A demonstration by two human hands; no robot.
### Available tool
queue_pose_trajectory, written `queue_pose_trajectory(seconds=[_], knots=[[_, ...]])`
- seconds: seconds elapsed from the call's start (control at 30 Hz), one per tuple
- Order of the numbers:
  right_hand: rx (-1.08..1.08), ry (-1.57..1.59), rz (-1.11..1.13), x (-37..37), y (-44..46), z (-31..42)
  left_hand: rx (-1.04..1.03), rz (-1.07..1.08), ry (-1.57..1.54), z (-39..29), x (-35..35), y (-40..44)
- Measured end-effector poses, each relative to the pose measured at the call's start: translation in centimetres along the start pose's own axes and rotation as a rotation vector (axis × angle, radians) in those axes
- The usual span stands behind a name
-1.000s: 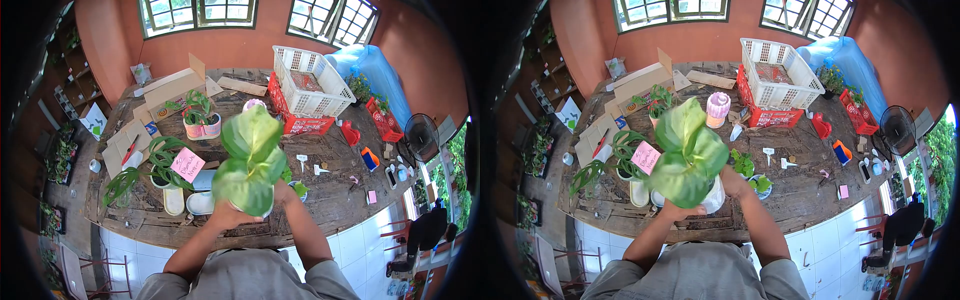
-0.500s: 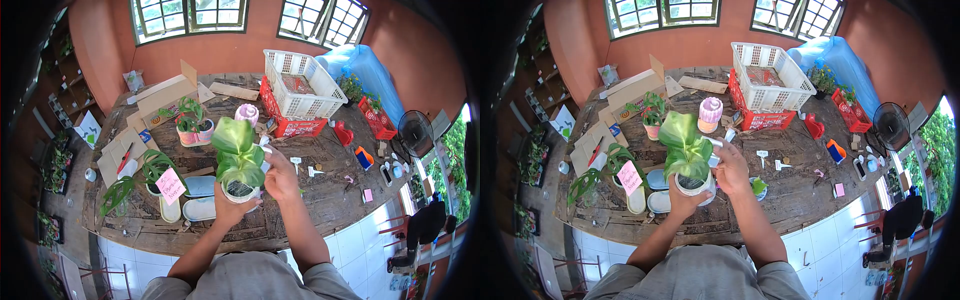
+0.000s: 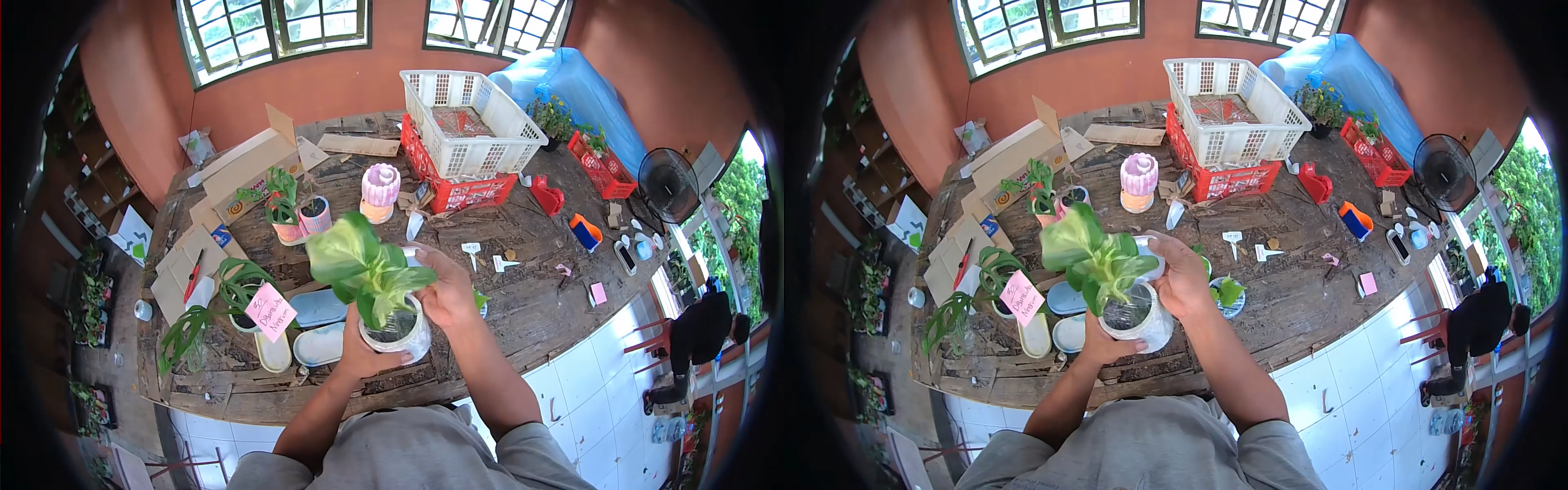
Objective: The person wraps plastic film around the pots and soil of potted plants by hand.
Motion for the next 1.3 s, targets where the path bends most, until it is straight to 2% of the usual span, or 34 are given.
queue_pose_trajectory(seconds=[0.03, 0.07, 0.13, 0.23, 0.33, 0.37, 0.5, 0.63, 0.87, 1.2, 1.3], knots=[[0.023, -0.026, -0.029, 0.7, -0.4, 0.3, -0.068, -0.037, -0.055, -1.5, -0.3, 0.4], [0.042, -0.053, -0.055, 1.2, -0.7, 0.7, -0.043, -0.072, -0.098, -0.4, 0.3, 0.1], [0.013, -0.01, -0.027, -0.2, -1.0, 1.3, -0.037, -0.078, 0.016, -2.1, 0.7, 0.6], [0.055, -0.043, -0.175, 0.3, -2.4, 2.0, -0.114, -0.133, 0.093, -2.0, 1.2, 0.3], [-0.025, -0.056, -0.1, -1.0, -2.9, 2.2, -0.078, -0.166, 0.153, -2.2, 1.7, 0.4], [-0.038, -0.154, -0.201, -1.1, -4.1, 2.5, -0.104, -0.188, 0.507, -3.3, 2.1, 0.1], [-0.136, -0.249, -0.23, -0.3, -6.7, 1.1, -0.192, -0.24, 0.724, -5.6, 2.2, 0.1], [-0.149, -0.193, -0.22, -0.8, -7.7, 0.7, -0.211, -0.202, 0.7, -5.3, 2.2, -0.1], [-0.194, -0.273, -0.231, -1.0, -9.5, -0.8, -0.179, -0.249, 0.798, -5.6, 2.3, -0.3], [-0.408, -0.328, -0.155, 0.0, -11.8, -5.3, -0.219, -0.307, 0.719, -6.9, 2.3, -0.7], [-0.512, -0.225, -0.089, 1.0, -12.0, -7.4, -0.193, -0.296, 0.655, -6.3, 2.4, -0.6]])
Point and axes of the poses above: each hand's wrist, its own y-axis towards the middle knuckle, its own x-axis out of the back of the hand, z = x × y, the point moved 9 cm from there along y, towards the middle knuckle, and after that the axes turned 15 degrees about z, right-handed, at the moved point
